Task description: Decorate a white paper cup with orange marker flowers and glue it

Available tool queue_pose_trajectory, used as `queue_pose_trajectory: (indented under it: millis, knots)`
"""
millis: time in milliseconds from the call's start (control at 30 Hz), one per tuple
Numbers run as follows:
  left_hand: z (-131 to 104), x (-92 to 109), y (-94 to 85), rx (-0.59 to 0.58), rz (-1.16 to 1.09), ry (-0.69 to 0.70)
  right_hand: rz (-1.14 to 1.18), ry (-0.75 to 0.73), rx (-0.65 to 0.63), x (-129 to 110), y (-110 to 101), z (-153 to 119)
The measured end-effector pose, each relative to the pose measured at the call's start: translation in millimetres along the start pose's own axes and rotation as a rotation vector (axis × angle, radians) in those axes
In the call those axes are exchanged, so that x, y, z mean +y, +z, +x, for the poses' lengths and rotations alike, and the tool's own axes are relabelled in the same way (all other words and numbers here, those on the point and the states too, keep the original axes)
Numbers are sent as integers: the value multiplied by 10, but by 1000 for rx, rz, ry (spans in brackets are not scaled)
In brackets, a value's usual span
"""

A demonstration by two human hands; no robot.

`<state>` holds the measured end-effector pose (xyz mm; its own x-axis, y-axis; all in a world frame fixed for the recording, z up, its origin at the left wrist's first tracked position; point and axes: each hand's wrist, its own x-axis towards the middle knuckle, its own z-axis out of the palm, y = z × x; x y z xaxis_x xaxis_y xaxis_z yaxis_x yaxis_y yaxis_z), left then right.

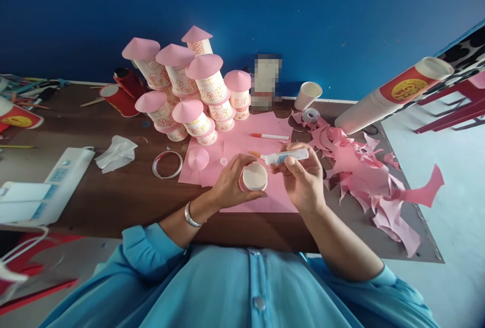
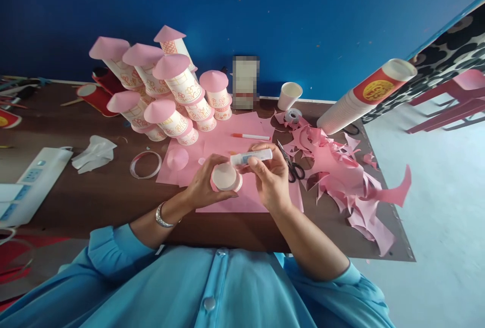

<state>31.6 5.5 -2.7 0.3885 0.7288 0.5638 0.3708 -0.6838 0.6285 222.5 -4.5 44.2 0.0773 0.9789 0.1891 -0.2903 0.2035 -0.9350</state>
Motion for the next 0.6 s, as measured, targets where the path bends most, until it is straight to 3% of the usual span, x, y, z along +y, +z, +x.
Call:
queue_pose_trajectory:
  millis: [200, 300, 433, 600]
  knots:
    - [-97, -84, 66, -212, -3, 7, 63, 133, -21, 120, -78, 86]
    - [-93, -105, 69, -231, 17, 33, 78, 157, -28, 149, -78, 97]
    - [-36, -67, -1, -146, -11, 50, 115, 190, -51, 180, -81, 102]
    - [28, -31, -86, 103, -127, -28, 110, 208, -91, 188, -50, 88]
